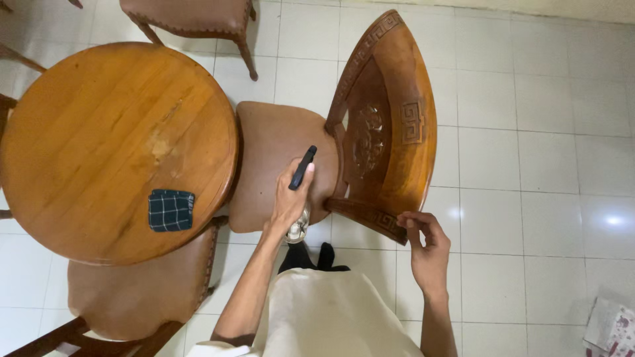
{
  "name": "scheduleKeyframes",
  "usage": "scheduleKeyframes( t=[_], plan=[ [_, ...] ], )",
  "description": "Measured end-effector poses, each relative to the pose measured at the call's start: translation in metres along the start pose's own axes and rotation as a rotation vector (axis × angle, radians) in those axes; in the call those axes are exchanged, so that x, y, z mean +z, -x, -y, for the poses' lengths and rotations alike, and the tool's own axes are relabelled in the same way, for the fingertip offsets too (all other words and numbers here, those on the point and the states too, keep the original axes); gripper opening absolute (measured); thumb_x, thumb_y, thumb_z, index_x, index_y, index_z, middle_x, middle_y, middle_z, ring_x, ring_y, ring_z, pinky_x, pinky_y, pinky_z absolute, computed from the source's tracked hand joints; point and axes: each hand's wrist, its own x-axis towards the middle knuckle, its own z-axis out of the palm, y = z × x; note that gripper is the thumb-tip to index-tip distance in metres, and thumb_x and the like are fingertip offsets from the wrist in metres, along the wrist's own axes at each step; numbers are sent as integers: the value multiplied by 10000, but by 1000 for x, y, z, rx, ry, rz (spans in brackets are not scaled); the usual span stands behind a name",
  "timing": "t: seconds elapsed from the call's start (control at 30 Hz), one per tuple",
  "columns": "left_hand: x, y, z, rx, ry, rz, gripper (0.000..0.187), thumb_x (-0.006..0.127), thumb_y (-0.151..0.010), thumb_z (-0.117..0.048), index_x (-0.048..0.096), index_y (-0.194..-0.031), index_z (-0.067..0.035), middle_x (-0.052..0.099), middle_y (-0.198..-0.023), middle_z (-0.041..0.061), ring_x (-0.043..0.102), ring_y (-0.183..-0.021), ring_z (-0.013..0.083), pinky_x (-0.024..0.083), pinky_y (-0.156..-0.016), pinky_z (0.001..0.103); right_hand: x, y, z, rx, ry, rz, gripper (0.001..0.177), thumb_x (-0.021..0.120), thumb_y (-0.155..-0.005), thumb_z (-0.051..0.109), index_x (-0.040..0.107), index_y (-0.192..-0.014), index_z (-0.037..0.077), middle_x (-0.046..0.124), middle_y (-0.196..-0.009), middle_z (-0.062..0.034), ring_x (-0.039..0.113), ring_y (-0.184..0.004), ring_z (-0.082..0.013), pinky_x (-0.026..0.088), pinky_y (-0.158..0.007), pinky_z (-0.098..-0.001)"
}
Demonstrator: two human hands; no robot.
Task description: The person cleans a wooden chair by first spraying a liquid from a bottle onto the chair's backrest and then wiping it with a cloth.
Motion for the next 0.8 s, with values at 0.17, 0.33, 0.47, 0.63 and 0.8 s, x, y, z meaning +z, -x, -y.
scheduleKeyframes(
  t=[0.17,0.33,0.47,0.63,0.8],
  plan=[
    [-10,-7,1,146,43,22,328,614,-1025,-284,634,-1204,-10,645,-1008,131,604,-900,232,497,-856,344,12,-6,5,-31,27,-25,116,587,-1032,44,669,-1103,3,750,-1004,-88,714,-979,-166,561,-891,-308],
    [-2,-20,16,257,111,8,255,607,-1010,-165,643,-1206,-5,683,-1085,138,666,-994,244,512,-902,348,22,-10,7,-87,86,-35,131,585,-1025,41,671,-1118,6,767,-1013,-83,713,-967,-159,538,-884,-289],
    [9,-27,41,210,85,-5,221,599,-1020,-176,667,-1144,-6,666,-955,122,635,-848,209,523,-798,336,24,-10,4,-53,111,-65,120,593,-1039,70,680,-1095,9,766,-1017,-74,693,-917,-141,516,-790,-274],
    [12,-14,72,-23,104,57,232,599,-1034,-225,688,-1086,-16,586,-751,83,524,-726,145,487,-678,334,26,-10,-5,-70,128,-77,123,598,-1056,90,678,-1095,4,760,-1028,-79,686,-945,-138,518,-821,-273],
    [2,14,85,-75,49,118,277,620,-1020,-242,672,-1156,-6,644,-870,116,588,-822,175,506,-760,351,27,-13,-12,-77,111,-45,136,586,-1062,101,671,-1113,8,760,-1025,-92,705,-977,-146,539,-889,-281]
  ],
)
